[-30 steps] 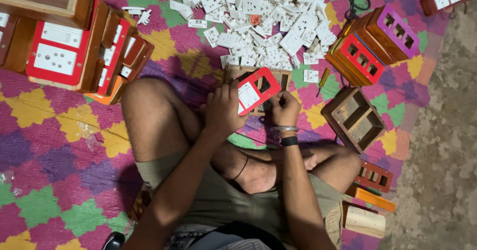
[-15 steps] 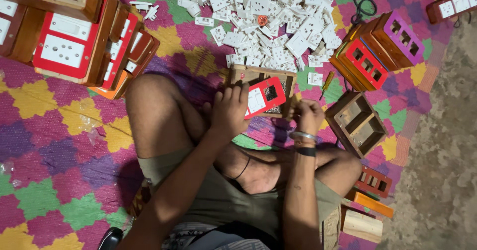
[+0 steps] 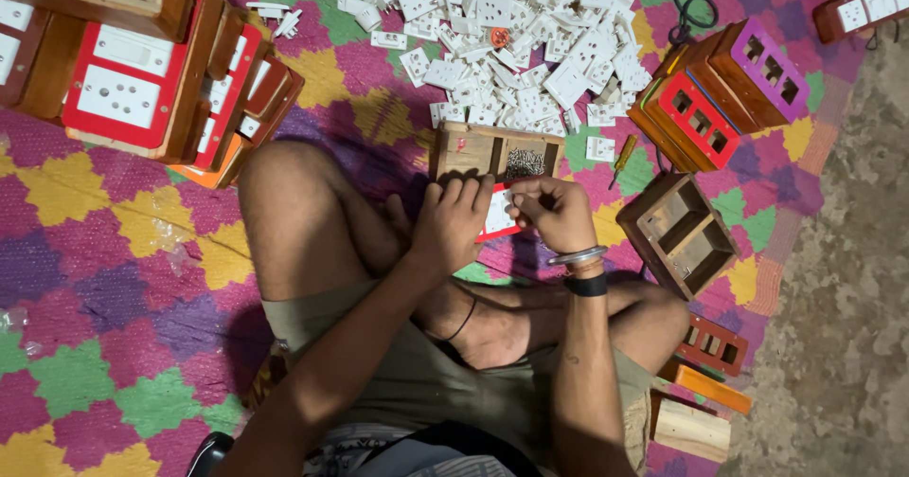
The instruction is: The person sits on a colorful mat and assembles white electrical socket modules into red plastic frames. They insert the modules into the frame, then use a screwdriver to tighten screws into each module. Completed units are stacked nearby.
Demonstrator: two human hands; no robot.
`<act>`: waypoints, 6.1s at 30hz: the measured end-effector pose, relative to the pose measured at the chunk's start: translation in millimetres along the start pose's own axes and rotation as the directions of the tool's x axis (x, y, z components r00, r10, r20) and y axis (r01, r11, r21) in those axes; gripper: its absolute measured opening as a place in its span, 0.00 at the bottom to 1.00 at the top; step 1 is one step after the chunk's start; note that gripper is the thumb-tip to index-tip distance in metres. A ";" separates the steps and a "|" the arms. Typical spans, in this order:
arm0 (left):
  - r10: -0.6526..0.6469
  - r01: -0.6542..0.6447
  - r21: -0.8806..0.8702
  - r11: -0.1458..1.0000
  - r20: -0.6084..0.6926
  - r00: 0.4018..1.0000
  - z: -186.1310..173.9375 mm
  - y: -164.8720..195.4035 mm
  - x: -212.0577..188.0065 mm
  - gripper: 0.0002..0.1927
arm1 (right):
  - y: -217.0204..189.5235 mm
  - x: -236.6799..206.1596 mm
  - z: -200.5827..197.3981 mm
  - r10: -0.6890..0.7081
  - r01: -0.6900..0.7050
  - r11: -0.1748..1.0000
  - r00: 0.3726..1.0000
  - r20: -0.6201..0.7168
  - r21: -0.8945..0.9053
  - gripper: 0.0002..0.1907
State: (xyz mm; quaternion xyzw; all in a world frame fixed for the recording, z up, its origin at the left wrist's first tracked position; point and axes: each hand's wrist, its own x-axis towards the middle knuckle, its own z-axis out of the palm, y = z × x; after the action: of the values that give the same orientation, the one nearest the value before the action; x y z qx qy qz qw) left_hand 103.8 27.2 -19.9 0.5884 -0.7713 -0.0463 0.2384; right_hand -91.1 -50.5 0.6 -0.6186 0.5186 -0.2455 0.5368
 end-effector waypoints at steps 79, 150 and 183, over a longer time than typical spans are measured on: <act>-0.209 0.208 -0.016 0.978 -0.027 0.978 1.5 -28.6 6.2 0.48 | 63.1 -11.4 23.4 0.124 0.278 0.658 0.877 -0.464 0.700 0.08; -0.318 0.276 -0.214 0.937 -0.191 0.929 20.2 -35.3 17.7 0.45 | 76.9 36.8 23.7 -0.316 0.017 0.634 0.918 -0.239 -0.774 0.07; -0.260 0.249 -0.118 0.961 -0.084 0.962 11.6 -23.2 15.5 0.49 | 59.7 -2.7 39.8 0.067 0.002 0.909 0.986 -0.151 0.416 0.07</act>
State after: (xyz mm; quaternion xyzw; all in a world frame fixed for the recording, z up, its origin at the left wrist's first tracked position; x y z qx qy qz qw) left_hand 116.5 3.3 -33.4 0.6708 -0.6727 -0.0884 0.2995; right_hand -80.4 -24.9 -65.6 -0.4596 0.5068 -0.3906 0.6159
